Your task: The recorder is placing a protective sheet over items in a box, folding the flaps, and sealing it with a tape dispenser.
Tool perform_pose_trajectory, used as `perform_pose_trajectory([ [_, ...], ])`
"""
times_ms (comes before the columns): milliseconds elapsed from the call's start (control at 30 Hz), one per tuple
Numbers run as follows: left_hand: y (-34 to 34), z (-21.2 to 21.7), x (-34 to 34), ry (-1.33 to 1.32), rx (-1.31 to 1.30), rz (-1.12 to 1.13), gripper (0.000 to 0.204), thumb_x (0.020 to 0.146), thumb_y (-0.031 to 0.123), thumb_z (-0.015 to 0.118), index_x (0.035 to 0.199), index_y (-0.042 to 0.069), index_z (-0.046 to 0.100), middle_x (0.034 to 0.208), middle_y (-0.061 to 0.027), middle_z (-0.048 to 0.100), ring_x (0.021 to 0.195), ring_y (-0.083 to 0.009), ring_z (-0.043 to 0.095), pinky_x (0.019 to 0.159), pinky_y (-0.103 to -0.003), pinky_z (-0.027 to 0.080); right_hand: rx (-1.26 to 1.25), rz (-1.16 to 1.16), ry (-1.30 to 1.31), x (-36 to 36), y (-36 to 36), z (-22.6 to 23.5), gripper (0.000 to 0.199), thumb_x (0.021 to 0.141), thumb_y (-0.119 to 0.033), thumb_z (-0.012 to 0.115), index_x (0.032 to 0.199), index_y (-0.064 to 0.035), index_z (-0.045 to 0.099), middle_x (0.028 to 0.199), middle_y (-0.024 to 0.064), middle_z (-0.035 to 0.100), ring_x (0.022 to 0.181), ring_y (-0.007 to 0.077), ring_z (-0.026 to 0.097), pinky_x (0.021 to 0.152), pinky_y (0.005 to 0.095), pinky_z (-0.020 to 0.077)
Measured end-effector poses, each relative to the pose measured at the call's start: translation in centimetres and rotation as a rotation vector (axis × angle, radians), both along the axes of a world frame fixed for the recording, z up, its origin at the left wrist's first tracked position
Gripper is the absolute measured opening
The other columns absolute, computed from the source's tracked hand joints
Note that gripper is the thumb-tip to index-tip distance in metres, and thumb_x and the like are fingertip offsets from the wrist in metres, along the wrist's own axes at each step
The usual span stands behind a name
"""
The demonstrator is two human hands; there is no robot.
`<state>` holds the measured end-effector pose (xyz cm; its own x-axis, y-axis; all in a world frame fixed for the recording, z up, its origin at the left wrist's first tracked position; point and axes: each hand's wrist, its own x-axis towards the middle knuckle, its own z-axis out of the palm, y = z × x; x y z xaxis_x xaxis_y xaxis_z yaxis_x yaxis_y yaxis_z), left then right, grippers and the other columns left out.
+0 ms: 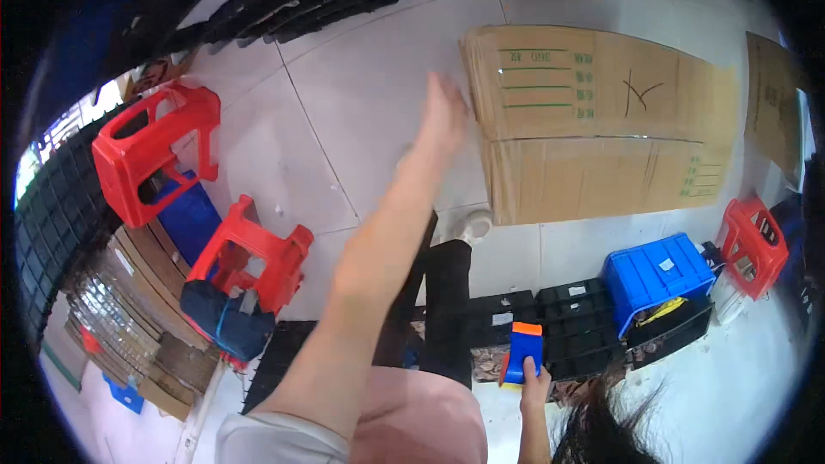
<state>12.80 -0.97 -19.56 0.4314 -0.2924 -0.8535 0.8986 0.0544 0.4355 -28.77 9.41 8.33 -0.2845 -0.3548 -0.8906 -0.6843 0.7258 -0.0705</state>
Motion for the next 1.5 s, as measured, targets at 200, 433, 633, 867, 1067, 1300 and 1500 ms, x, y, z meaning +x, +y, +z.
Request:
perform_pose_trajectory([
  [200, -8.7, 4.9, 11.4, -0.566, 0.264, -1.46, 0.083, 0.086, 0.068, 0.02, 0.125, 0.001, 0.05, 0.129, -0.0199, 0.048, 0.122, -0.0258, 0.042, 0.102, -0.035, 0.031, -0.008, -0.041, 0.039, 3.8, -0.6, -0.1, 0.039, 0.087, -0.034, 0.059, 0.094, 0.0037, 0.062, 0.083, 0.0045, 0.062, 0.072, 0.0106, 0.054, 0.068, 0.0271, 0.0446],
  [433, -13.7, 8.8, 9.6, -0.577, 0.064, -1.474, 0.075, 0.088, 0.064, 0.025, 0.123, 0.003, 0.052, 0.126, -0.0163, 0.051, 0.121, -0.0237, 0.044, 0.101, -0.034, 0.032, -0.122, -0.062, -0.139, 13.7, -4.2, 2.3, 0.037, 0.087, -0.032, 0.058, 0.095, 0.0038, 0.061, 0.084, 0.0049, 0.062, 0.075, 0.0112, 0.054, 0.071, 0.0271, 0.0448],
  [633, -9.9, 21.1, 6.6, -0.763, -0.086, -1.488, 0.037, 0.089, 0.033, 0.055, 0.102, 0.0, 0.063, 0.091, -0.0036, 0.065, 0.086, -0.0107, 0.058, 0.079, -0.024, 0.044, -0.365, 0.256, -0.406, 18.3, -8.8, 8.7, 0.031, 0.068, -0.013, 0.073, 0.093, 0.0009, 0.062, 0.074, 0.0104, 0.063, 0.07, 0.0228, 0.059, 0.066, 0.0319, 0.0471],
  [867, -6.8, 30.6, 3.3, -0.269, -0.417, -1.578, 0.035, 0.085, 0.028, 0.061, 0.11, 0.004, 0.063, 0.104, -0.0042, 0.062, 0.089, -0.01, 0.055, 0.076, -0.026, 0.044, -0.62, 0.605, -0.772, 17.3, -14.4, 11.2, 0.033, 0.054, -0.012, 0.08, 0.08, -0.0029, 0.063, 0.07, 0.0079, 0.061, 0.066, 0.0275, 0.055, 0.06, 0.035, 0.0439],
  [1067, -10.0, 32.7, -1.9, -0.212, -0.432, -1.662, 0.022, 0.081, 0.019, 0.066, 0.094, 0.002, 0.065, 0.087, -0.0044, 0.065, 0.08, -0.0107, 0.057, 0.071, -0.025, 0.045, -0.499, 0.661, -0.847, 12.6, -18.3, 11.7, 0.027, 0.062, -0.019, 0.076, 0.08, -0.0025, 0.064, 0.071, 0.0085, 0.063, 0.069, 0.0282, 0.059, 0.063, 0.0351, 0.0456],
  [1300, -12.2, 30.0, -7.6, -0.166, -0.313, -1.459, 0.011, 0.087, 0.015, 0.058, 0.088, 0.005, 0.059, 0.077, 0.0025, 0.058, 0.074, -0.0041, 0.052, 0.068, -0.023, 0.044, -0.201, 0.373, -0.786, 8.9, -23.9, 11.5, 0.034, 0.07, -0.028, 0.074, 0.075, 0.0016, 0.058, 0.063, 0.0172, 0.056, 0.057, 0.0326, 0.056, 0.054, 0.0378, 0.0438],
  [1500, -12.7, 27.9, -1.5, -0.382, -0.073, -1.441, 0.016, 0.086, 0.021, 0.059, 0.083, 0.006, 0.056, 0.076, 0.0032, 0.052, 0.073, -0.0063, 0.05, 0.068, -0.023, 0.042, 0.02, 0.489, -0.818, 8.2, -28.5, 12.2, 0.031, 0.075, -0.028, 0.07, 0.079, 0.0009, 0.059, 0.065, 0.0173, 0.058, 0.057, 0.03, 0.06, 0.054, 0.036, 0.0459],
])
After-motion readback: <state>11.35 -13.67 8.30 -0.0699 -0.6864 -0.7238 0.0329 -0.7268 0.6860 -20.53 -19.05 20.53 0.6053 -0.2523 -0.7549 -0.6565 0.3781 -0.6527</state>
